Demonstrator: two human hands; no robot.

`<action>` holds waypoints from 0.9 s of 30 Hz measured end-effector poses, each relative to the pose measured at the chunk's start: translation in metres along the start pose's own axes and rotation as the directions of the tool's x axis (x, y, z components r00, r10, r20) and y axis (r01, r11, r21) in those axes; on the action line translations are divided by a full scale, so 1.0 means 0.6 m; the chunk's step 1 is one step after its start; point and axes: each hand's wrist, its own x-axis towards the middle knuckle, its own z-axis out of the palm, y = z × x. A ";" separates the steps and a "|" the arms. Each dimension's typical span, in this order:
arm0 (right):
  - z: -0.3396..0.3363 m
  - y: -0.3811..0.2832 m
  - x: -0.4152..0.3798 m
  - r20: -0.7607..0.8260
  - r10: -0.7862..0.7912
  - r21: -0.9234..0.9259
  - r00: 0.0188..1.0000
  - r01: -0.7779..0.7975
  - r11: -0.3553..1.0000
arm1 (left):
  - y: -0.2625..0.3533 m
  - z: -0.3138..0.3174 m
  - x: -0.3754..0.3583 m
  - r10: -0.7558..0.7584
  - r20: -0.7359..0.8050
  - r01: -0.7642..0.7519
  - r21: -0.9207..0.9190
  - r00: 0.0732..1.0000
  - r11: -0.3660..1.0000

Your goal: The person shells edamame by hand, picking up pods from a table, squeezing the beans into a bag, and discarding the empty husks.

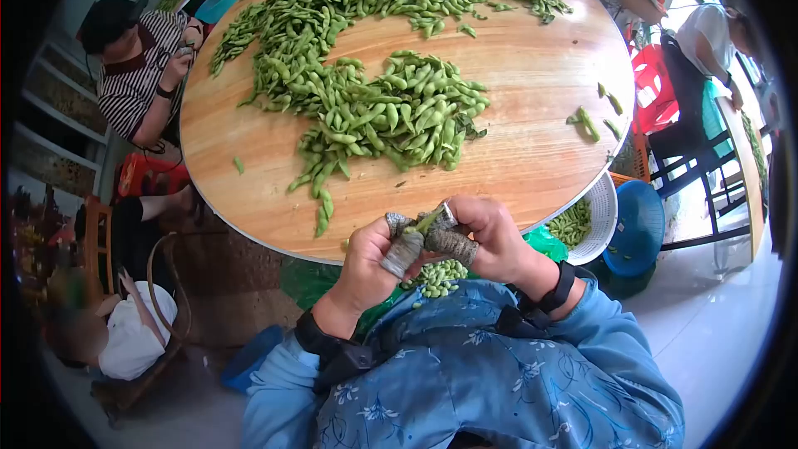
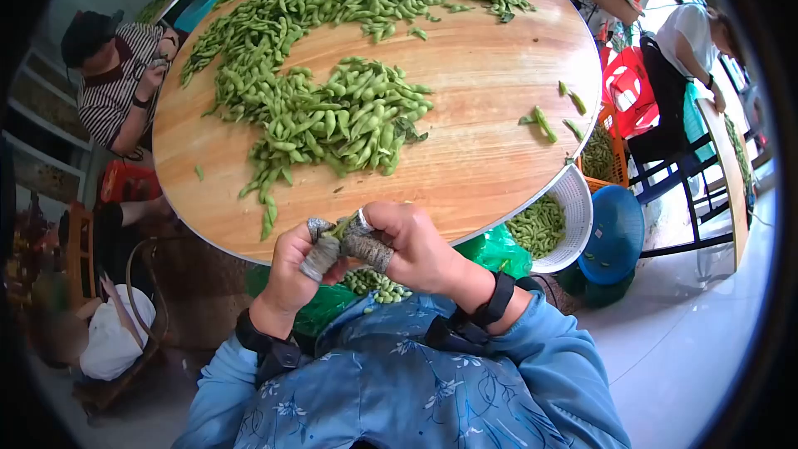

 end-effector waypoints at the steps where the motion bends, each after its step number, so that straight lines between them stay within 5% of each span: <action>1: -0.001 -0.003 0.002 0.028 -0.090 -0.226 0.996 0.094 0.970 | 0.000 0.005 0.000 0.140 -0.017 -0.136 0.154 0.990 0.979; 2: -0.002 -0.005 0.002 0.074 -0.169 -0.437 0.983 0.185 0.880 | -0.001 0.009 0.001 0.277 -0.013 -0.260 0.304 0.961 0.917; 3: 0.000 -0.004 0.003 0.078 -0.166 -0.445 0.983 0.184 0.877 | -0.009 0.009 0.004 0.283 -0.014 -0.267 0.297 0.959 0.917; 5: 0.007 -0.004 0.005 0.194 -0.436 -0.723 0.879 0.428 0.542 | -0.023 0.006 0.008 0.353 -0.056 -0.300 0.414 0.934 0.860; 7: 0.007 -0.004 -0.001 0.190 -0.457 -0.760 0.869 0.425 0.492 | -0.014 0.010 0.002 0.353 -0.033 -0.287 0.517 0.935 0.807; 11: -0.061 -0.040 -0.066 -0.255 -0.356 -0.751 0.899 0.048 0.659 | -0.015 -0.015 -0.032 0.467 -0.097 -0.269 0.707 0.879 0.654; 13: -0.122 -0.056 -0.118 -0.414 -0.313 -0.775 0.855 -0.150 0.614 | -0.017 -0.035 -0.043 0.498 -0.128 -0.201 0.808 0.857 0.554; 15: -0.172 -0.078 -0.169 -0.510 -0.253 -0.845 0.822 -0.423 0.327 | -0.020 -0.049 -0.048 0.576 -0.171 -0.029 0.947 0.799 0.321; 17: -0.189 -0.077 -0.191 -0.530 -0.339 -0.844 0.777 -0.447 0.295 | -0.021 -0.045 -0.044 0.558 -0.178 0.026 0.963 0.810 0.268; 19: -0.167 -0.076 -0.172 -0.518 -0.303 -0.835 0.800 -0.395 0.382 | -0.019 -0.031 -0.039 0.469 0.066 -0.174 0.966 0.881 0.192; 21: -0.112 -0.062 -0.125 -0.448 -0.214 -0.753 0.868 -0.238 0.613 | -0.024 -0.015 -0.035 0.448 0.114 -0.261 0.924 0.887 0.280; 23: -0.076 -0.046 -0.079 -0.203 -0.195 -0.838 0.959 -0.067 0.541 | -0.015 -0.011 -0.033 0.517 0.239 -0.446 0.835 0.822 0.323; 25: -0.047 -0.028 -0.034 -0.056 -0.122 -0.913 0.991 -0.002 0.407 | 0.009 -0.030 -0.040 0.523 0.193 -0.390 0.871 0.830 0.298; 27: -0.026 0.002 0.002 0.086 -0.193 -0.914 0.977 0.154 0.376 | 0.029 -0.068 -0.037 0.635 -0.010 -0.175 0.958 0.772 0.227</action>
